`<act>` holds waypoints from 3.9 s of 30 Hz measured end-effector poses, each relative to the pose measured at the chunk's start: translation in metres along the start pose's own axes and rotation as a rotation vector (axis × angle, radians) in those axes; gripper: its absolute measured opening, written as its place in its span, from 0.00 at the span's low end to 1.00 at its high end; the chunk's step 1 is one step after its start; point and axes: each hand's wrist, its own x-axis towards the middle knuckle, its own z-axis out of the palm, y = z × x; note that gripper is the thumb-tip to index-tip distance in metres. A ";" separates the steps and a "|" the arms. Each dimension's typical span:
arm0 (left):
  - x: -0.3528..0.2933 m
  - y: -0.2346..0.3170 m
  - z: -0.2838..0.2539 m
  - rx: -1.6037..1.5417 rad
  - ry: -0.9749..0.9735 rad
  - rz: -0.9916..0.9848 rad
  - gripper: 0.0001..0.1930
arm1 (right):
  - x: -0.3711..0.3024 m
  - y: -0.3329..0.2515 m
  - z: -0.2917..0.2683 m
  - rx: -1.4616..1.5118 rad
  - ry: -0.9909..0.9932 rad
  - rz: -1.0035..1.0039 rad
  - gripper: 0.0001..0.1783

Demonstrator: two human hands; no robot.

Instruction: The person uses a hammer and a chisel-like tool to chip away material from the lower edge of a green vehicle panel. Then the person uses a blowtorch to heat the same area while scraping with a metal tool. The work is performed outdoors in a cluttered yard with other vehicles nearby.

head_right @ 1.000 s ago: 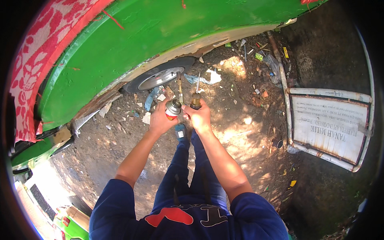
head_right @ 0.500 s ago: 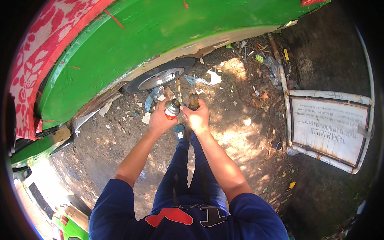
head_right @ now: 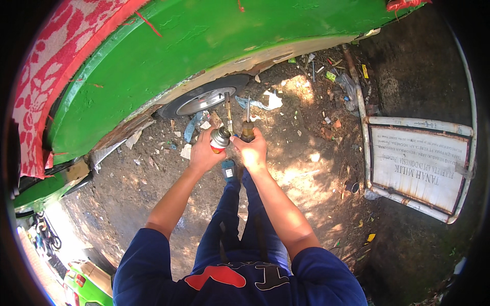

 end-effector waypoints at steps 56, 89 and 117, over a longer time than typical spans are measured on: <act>0.060 -0.054 -0.023 -0.309 0.126 0.058 0.42 | 0.029 -0.026 -0.048 -0.410 0.025 -0.037 0.15; 0.089 -0.033 -0.030 -0.192 0.066 0.018 0.42 | 0.139 -0.114 -0.025 -1.365 -0.051 -0.552 0.24; 0.068 -0.069 -0.053 -0.264 -0.017 -0.004 0.41 | 0.170 -0.110 -0.007 -1.426 -0.030 -1.251 0.17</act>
